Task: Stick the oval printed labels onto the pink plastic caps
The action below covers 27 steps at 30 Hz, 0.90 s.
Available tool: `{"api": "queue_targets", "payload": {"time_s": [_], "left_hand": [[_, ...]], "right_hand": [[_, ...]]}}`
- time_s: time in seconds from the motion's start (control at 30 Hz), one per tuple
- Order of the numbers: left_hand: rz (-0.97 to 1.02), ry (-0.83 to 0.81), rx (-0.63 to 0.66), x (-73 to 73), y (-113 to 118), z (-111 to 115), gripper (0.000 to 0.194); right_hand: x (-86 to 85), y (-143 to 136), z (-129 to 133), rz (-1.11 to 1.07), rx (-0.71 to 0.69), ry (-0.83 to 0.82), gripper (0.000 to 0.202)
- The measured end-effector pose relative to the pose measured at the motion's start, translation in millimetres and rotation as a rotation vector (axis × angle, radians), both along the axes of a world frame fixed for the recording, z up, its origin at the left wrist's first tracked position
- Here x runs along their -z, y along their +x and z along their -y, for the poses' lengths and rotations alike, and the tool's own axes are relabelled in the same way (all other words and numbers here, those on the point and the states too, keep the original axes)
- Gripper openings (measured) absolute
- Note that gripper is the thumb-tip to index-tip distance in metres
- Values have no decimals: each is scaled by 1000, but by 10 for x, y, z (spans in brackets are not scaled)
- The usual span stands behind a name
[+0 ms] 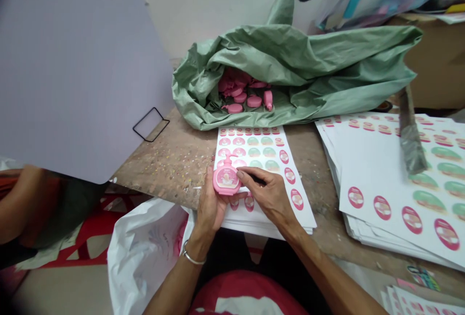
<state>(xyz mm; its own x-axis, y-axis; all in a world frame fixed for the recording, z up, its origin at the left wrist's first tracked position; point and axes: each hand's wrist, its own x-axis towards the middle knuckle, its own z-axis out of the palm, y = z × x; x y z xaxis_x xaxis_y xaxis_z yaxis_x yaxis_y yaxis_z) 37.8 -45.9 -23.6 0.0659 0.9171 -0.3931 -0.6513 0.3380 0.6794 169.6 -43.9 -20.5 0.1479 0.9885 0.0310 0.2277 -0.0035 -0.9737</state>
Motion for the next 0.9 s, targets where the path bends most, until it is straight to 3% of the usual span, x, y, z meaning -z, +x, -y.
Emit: {"api": "queue_targets", "payload": {"time_s": [0.63, 0.9], "left_hand": [[5, -9, -19, 15, 5, -14, 45], [36, 4, 27, -45, -7, -16, 52]], "right_hand": [[-7, -27, -8, 2, 7, -2, 27], [14, -50, -11, 16, 17, -6, 29]]}}
